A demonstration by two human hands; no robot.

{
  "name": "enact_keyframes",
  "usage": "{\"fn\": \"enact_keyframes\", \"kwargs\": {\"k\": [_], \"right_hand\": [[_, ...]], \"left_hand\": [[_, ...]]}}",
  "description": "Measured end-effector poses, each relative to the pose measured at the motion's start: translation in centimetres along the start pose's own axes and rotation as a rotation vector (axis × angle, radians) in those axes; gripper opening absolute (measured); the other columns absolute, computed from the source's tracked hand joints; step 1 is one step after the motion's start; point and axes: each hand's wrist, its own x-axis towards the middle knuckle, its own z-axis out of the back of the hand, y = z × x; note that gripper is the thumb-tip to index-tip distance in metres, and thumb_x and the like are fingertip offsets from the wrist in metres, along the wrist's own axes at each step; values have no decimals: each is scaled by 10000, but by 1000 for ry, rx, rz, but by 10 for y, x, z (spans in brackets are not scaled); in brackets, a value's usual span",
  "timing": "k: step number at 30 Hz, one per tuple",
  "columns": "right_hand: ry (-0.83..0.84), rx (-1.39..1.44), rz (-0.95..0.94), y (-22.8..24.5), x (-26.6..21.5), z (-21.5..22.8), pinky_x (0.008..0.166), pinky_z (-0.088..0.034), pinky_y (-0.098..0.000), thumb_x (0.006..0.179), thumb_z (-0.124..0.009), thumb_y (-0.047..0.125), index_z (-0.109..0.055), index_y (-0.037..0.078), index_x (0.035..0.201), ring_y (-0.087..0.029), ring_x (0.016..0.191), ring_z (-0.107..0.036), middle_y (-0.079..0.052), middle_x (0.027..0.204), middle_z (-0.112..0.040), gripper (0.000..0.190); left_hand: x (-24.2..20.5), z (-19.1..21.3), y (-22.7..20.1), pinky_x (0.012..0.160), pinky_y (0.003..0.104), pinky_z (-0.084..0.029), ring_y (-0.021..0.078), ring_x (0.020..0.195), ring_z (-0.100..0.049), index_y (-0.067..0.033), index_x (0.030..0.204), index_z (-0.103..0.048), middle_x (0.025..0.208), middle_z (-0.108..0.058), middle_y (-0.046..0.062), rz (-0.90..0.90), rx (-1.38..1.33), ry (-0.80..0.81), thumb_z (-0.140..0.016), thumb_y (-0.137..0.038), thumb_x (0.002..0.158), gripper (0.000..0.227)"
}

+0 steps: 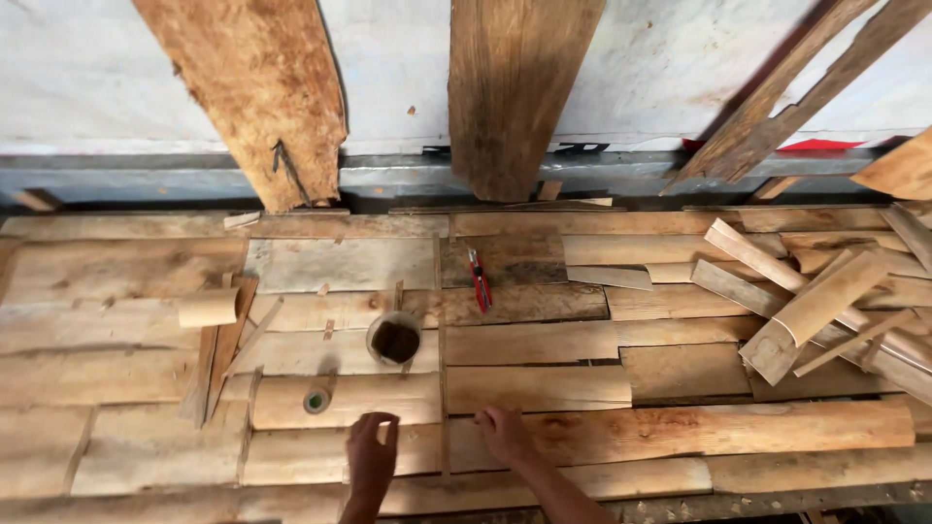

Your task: The person assembles and arranges bamboo strips on a wooden frame.

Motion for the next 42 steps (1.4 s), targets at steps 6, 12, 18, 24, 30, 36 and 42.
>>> {"fn": "enact_keyframes", "kwargs": {"k": [6, 12, 18, 24, 30, 36, 42], "right_hand": [[-33, 41, -100, 70, 13, -13, 743, -566, -406, 953, -660, 275, -694, 40, 1011, -273, 788, -721, -133, 854, -738, 245], [61, 48, -141, 90, 23, -16, 768, -569, -386, 999, -625, 307, -705, 80, 1071, -223, 853, -711, -60, 938, -728, 251], [31, 54, -112, 78, 28, -31, 775, -576, -394, 996, -643, 309, -705, 46, 1069, -241, 840, -714, -105, 920, -741, 280], [55, 78, -120, 79, 31, -41, 771, -564, -390, 994, -639, 301, -685, 60, 1115, -228, 862, -704, -89, 952, -727, 274], [-14, 129, -209, 109, 74, -59, 792, -572, -415, 960, -647, 353, -523, 103, 1420, -235, 909, -704, -90, 994, -706, 538], [-137, 165, -264, 118, 125, -84, 854, -570, -409, 1025, -584, 409, -348, 57, 1580, -288, 919, -723, -174, 1029, -745, 698], [-3, 356, -411, 122, 146, -82, 823, -613, -402, 1055, -466, 356, -312, 131, 1573, -241, 926, -720, -118, 1105, -693, 586]], "left_hand": [[44, 36, 74, 1115, 652, -334, 390, 1435, -382, -167, 1220, -641, 1504, -470, 132, 84, 438, -84, -731, -353, 870, 406], [51, 41, 125, 1112, 679, -292, 458, 1528, -197, -245, 1549, -431, 1680, -208, 167, 244, 522, -62, -684, -326, 904, 698], [54, 73, 86, 1109, 604, -420, 373, 1487, -374, -241, 1552, -408, 1652, -321, 96, 301, 472, -1, -689, -319, 926, 690], [60, 59, 105, 1018, 521, -507, 330, 1318, -531, -195, 1488, -459, 1484, -529, 103, 73, 439, 0, -762, -271, 886, 678], [78, 50, 64, 934, 466, -545, 295, 1126, -645, -77, 1299, -525, 1206, -661, 126, 123, 212, 8, -829, -204, 820, 582], [67, 44, 2, 846, 450, -579, 249, 1040, -726, -67, 1228, -546, 1165, -722, 103, 200, -119, 8, -832, -193, 782, 545], [64, 26, -14, 848, 418, -585, 234, 1056, -712, -80, 1421, -495, 1231, -703, 112, 198, -222, 43, -811, -181, 806, 699]]}}
